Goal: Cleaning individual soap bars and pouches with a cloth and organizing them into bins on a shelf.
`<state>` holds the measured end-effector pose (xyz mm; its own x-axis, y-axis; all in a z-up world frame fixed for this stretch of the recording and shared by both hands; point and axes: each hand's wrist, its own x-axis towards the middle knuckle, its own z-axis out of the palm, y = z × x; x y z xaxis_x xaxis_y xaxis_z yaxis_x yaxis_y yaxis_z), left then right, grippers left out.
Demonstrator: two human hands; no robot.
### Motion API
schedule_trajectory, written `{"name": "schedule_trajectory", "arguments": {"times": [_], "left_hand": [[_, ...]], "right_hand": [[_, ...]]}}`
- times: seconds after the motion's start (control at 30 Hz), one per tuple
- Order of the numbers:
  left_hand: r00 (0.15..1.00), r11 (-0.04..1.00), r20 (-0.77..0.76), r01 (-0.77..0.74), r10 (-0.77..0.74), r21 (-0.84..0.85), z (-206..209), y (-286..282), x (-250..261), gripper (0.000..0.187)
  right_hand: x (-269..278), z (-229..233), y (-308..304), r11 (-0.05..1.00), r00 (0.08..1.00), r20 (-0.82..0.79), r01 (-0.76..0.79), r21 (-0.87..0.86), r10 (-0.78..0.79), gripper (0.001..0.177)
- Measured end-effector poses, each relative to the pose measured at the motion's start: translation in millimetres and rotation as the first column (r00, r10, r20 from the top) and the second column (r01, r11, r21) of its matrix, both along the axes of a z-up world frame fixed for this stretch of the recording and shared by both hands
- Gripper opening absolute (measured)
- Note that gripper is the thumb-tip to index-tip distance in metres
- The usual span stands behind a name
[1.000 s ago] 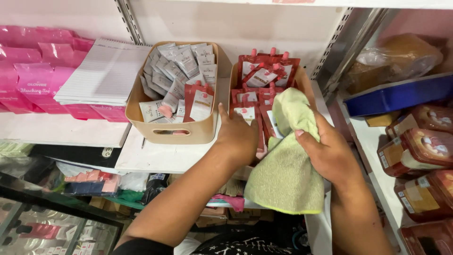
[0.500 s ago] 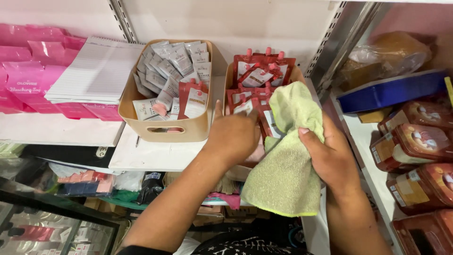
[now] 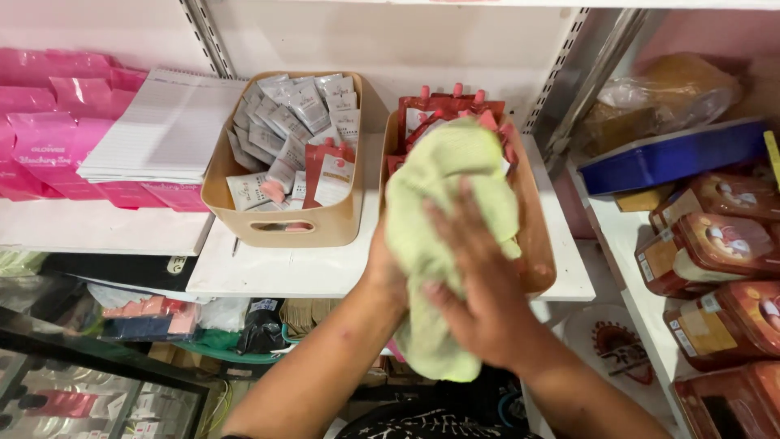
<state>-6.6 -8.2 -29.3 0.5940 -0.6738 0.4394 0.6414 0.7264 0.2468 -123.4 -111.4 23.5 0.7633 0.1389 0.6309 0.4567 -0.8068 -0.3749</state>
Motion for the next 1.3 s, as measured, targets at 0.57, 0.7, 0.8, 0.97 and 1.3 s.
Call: {"name": "schedule_trajectory", "arguments": {"times": [0.57,0.7,0.8,0.97,1.3], "left_hand": [[0.979,0.955,0.035,-0.205,0.202,0.213,41,11,-26,0.05],[0.893,0.829,0.175,-0.45,0.414,0.331,31,6,-25,0.047],[0.903,0.788,0.251,-0.428,0.35,0.443,9,-6,-16,0.039],[0.529,0.507,0.76,-0.805,0.378,0.309,28,1,-26,0.038],[0.929,0.857,0.178,-0.368,0.324,0.361,39,15,-29,0.063]], "right_hand": [[20,28,-38,0.64,0.991,0.051,-0.118,0.759,0.123,0.06],[-1,34,-18,0.436,0.977,0.115,-0.184,0.881,0.181,0.068],[-8,13,-22,0.518,0.959,0.218,-0.281,0.808,0.18,0.073],[4,-15,-39,0.684,0.944,0.222,-0.329,0.651,0.243,0.076],[-3,10,-11,0.981,0.978,-0.075,-0.195,-0.017,0.193,0.072]]}}
